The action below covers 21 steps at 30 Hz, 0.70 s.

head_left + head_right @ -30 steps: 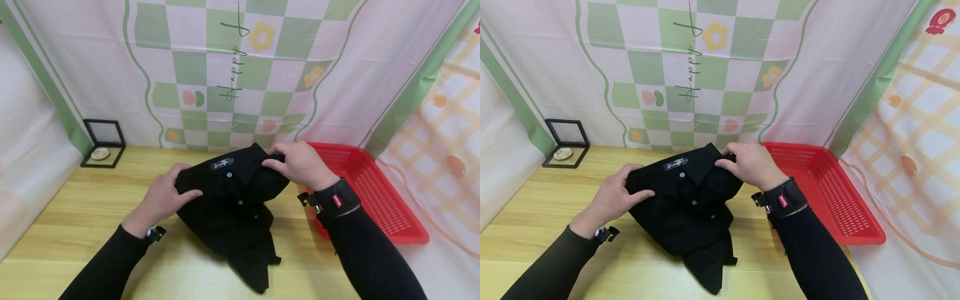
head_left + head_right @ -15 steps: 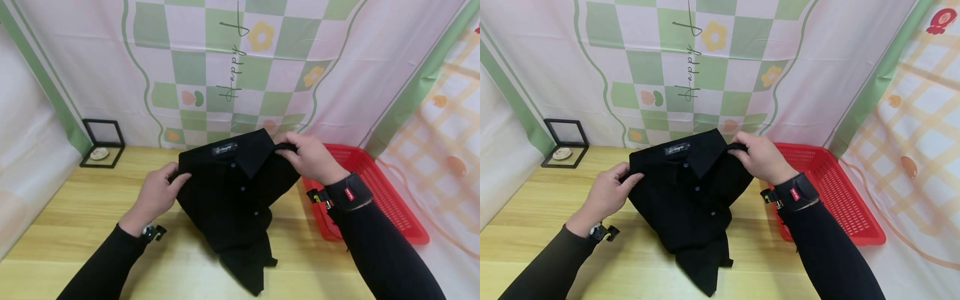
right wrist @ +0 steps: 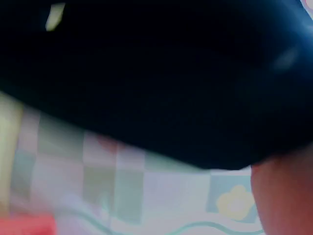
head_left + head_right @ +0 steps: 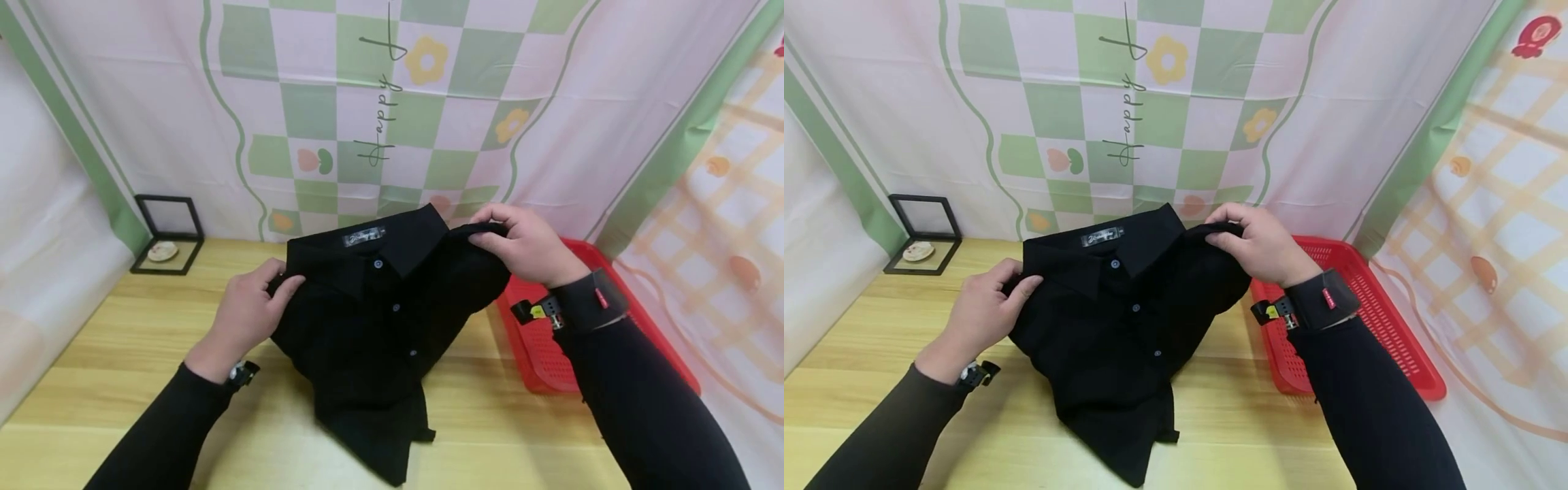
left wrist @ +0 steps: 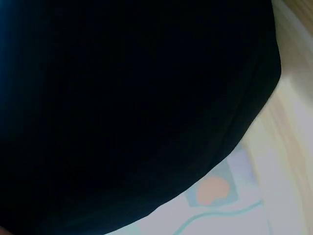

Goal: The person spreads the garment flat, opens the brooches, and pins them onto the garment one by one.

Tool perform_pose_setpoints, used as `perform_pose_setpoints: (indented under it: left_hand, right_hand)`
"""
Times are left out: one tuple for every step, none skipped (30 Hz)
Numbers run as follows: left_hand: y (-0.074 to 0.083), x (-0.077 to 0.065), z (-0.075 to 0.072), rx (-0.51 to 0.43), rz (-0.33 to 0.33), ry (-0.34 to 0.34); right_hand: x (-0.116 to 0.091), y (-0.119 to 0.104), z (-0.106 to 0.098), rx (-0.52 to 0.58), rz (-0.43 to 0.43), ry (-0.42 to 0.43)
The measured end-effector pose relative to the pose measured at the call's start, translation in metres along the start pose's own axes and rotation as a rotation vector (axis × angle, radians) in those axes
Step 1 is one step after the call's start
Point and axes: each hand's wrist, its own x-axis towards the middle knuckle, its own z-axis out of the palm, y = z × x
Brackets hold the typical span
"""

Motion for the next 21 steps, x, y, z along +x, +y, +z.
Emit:
perform_pose_setpoints:
  left_hand:
    - [0.0,0.001,-0.001,0.008,0.009,-0.002]
    - [-0.001,0.001,-0.002,0.018,0.019,-0.006]
    - [-0.001,0.001,-0.003,0.027,0.03,-0.012]
    - [-0.002,0.002,-0.004,0.033,0.042,-0.017]
    - [-0.002,0.002,-0.005,0.038,0.052,-0.019]
    - [-0.003,0.002,-0.006,0.043,0.06,-0.021]
    - [-0.003,0.003,-0.006,0.048,0.066,-0.022]
    - [-0.003,0.002,-0.007,0.052,0.071,-0.023]
    - [-0.004,0.002,-0.007,0.056,0.076,-0.023]
    - [-0.004,0.002,-0.007,0.059,0.08,-0.022]
    - [-0.004,0.002,-0.007,0.06,0.085,-0.022]
    - [-0.005,0.002,-0.007,0.062,0.092,-0.022]
    - [-0.006,0.002,-0.007,0.066,0.102,-0.023]
    - [-0.006,0.002,-0.007,0.069,0.112,-0.025]
    - [-0.007,0.002,-0.008,0.069,0.121,-0.029]
    - [-0.007,0.002,-0.008,0.065,0.123,-0.038]
    - [-0.008,0.001,-0.009,0.058,0.124,-0.052]
    - [-0.008,0.001,-0.01,0.048,0.122,-0.071]
    - [-0.009,0.0,-0.011,0.035,0.116,-0.093]
    - [-0.009,0.0,-0.013,0.016,0.105,-0.124]
    - [-0.009,-0.001,-0.014,-0.003,0.093,-0.16]
  right_hand:
    - [0.001,0.001,0.0,-0.054,-0.028,0.003]
    - [0.002,0.002,-0.001,-0.119,-0.057,0.006]
    - [0.003,0.004,-0.001,-0.185,-0.089,0.003]
    - [0.004,0.005,-0.001,-0.242,-0.122,-0.004]
    - [0.005,0.006,-0.001,-0.286,-0.149,-0.017]
    - [0.005,0.007,-0.002,-0.32,-0.169,-0.037]
    - [0.006,0.008,-0.003,-0.338,-0.179,-0.065]
    - [0.005,0.008,-0.005,-0.336,-0.173,-0.098]
    - [0.005,0.008,-0.007,-0.323,-0.16,-0.135]
    - [0.005,0.007,-0.009,-0.308,-0.143,-0.168]
    - [0.004,0.007,-0.011,-0.292,-0.125,-0.199]
    - [0.004,0.007,-0.012,-0.284,-0.111,-0.221]
    - [0.004,0.006,-0.013,-0.282,-0.105,-0.237]
    - [0.004,0.005,-0.013,-0.283,-0.1,-0.239]
    - [0.004,0.005,-0.013,-0.285,-0.095,-0.227]
    - [0.004,0.004,-0.012,-0.289,-0.089,-0.199]
    - [0.004,0.004,-0.011,-0.29,-0.074,-0.157]
    - [0.004,0.005,-0.01,-0.289,-0.059,-0.109]
    - [0.004,0.005,-0.009,-0.285,-0.046,-0.058]
    - [0.003,0.005,-0.009,-0.278,-0.036,-0.008]
    - [0.002,0.006,-0.008,-0.271,-0.033,0.034]
